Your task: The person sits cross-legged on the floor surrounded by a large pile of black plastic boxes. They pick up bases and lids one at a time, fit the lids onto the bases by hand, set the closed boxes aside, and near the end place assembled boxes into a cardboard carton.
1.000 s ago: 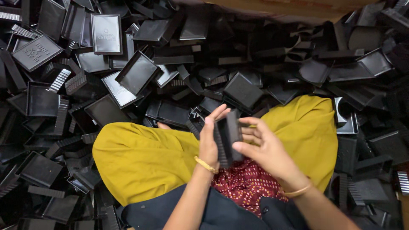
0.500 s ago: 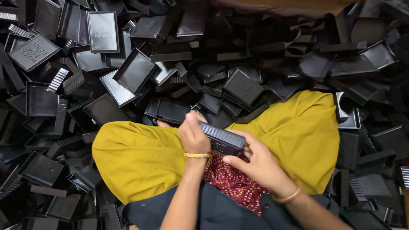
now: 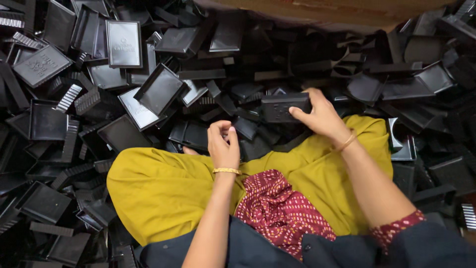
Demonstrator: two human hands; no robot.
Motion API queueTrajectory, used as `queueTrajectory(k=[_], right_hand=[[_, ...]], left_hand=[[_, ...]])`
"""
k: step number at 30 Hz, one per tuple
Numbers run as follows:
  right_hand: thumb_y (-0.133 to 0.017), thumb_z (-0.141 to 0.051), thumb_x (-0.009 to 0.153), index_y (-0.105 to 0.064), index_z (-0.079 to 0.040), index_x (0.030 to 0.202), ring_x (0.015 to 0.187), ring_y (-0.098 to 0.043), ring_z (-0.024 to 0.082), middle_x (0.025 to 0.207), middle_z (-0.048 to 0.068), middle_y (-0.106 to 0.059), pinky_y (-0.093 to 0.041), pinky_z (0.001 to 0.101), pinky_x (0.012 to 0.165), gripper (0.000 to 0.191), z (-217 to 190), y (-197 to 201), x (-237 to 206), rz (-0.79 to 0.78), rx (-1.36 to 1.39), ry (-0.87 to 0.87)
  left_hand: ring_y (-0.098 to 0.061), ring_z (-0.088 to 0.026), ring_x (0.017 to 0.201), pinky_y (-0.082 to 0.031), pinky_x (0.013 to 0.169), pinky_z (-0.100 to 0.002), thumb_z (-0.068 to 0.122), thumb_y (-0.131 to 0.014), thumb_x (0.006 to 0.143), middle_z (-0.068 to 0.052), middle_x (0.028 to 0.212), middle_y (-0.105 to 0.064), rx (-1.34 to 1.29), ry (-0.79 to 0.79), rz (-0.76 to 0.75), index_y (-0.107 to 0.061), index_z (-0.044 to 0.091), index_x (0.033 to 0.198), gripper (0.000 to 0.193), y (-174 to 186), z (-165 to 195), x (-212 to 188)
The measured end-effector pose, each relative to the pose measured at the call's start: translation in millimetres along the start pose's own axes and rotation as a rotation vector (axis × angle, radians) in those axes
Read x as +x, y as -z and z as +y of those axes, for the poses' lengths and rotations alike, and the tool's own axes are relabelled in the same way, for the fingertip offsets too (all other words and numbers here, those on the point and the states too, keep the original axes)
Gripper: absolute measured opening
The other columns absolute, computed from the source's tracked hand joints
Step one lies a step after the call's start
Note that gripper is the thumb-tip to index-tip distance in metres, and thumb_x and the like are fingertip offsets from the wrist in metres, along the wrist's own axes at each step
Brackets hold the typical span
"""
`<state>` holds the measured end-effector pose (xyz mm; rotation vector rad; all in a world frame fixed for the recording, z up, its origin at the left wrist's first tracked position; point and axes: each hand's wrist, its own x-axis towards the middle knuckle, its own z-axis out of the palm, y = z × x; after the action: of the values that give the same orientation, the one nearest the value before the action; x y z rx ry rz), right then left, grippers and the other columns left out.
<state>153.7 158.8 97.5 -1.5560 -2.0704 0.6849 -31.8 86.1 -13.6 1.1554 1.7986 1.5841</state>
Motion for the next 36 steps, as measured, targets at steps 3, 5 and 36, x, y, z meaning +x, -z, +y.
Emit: queueTrajectory(k=[3,5,36], right_hand=[[-0.086,-0.03,0.074,-0.054,0.0,0.121,0.108,-0.065,0.038,0.115,0.021,-0.065,-0.051,0.0417,0.09,0.064,-0.5,-0.2,2.0,-0.052,-0.036,0.113],[-0.086,-0.032,0.074,-0.051,-0.005,0.125,0.107,-0.068,0.035,0.11,0.019,-0.067,-0.053,0.0402,0.09,0.068,3.3,-4.3,-4.5,-0.11,-0.005,-0.057],[-0.087,-0.038,0.076,-0.069,-0.003,0.113,0.089,-0.063,0.017,0.103,0.009,-0.072,-0.053,0.0309,0.08,0.054,-24.5,-27.8,-22.7,-0.27,0.148,-0.169]], left_hand=[[-0.066,-0.023,0.098,-0.06,0.085,-0.034,0.006,-0.067,0.094,-0.012,0.114,-0.059,-0.08,0.077,0.017,-0.057,0.006,0.119,0.027,-0.1,1.6,2.4],[-0.062,-0.027,0.107,-0.059,0.089,-0.037,0.005,-0.07,0.089,-0.016,0.127,-0.052,-0.103,0.029,0.033,-0.05,0.006,0.131,0.046,-2.3,7.1,3.7],[-0.061,-0.014,0.108,-0.044,0.098,-0.028,0.053,-0.043,0.103,-0.003,0.117,-0.07,-0.394,0.608,-0.446,-0.074,0.011,0.12,0.055,12.3,-3.9,10.3]])
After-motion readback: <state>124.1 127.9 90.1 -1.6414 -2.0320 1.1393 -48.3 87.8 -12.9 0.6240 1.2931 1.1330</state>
